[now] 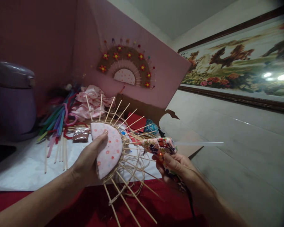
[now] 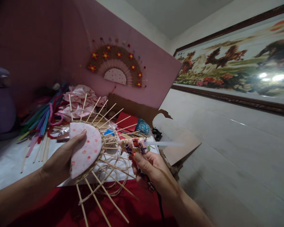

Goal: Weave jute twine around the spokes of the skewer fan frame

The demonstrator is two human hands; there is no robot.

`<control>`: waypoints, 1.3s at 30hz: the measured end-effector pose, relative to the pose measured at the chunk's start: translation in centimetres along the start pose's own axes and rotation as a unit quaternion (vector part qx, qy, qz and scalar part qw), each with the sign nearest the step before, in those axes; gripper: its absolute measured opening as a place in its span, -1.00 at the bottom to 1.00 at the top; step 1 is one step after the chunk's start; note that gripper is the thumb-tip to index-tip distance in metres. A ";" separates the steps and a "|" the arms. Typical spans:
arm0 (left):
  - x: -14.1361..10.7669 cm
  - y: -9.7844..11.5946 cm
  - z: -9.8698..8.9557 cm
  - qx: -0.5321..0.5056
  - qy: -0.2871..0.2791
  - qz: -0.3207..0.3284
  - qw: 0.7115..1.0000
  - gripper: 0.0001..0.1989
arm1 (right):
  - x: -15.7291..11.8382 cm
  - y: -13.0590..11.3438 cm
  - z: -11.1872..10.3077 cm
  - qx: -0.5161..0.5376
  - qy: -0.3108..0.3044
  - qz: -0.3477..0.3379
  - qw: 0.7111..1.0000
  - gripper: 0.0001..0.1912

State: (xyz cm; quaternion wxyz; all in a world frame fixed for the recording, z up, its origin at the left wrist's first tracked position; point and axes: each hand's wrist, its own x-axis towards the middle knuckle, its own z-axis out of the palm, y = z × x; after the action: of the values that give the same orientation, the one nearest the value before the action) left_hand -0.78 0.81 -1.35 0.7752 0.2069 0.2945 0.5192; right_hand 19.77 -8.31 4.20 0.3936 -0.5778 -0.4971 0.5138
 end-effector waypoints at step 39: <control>0.7 0.4 0.3 0.002 0.035 0.041 0.999 -0.87 | 3.7 9.8 -11.2 -0.299 0.099 -0.086 0.945 -0.66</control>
State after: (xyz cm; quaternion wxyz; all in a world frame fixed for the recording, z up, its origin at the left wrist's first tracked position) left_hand -0.64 1.56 -1.07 0.7417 0.2022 0.3138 0.5572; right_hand 32.36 -6.03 -4.21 0.2925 -0.6718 -0.6343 0.2464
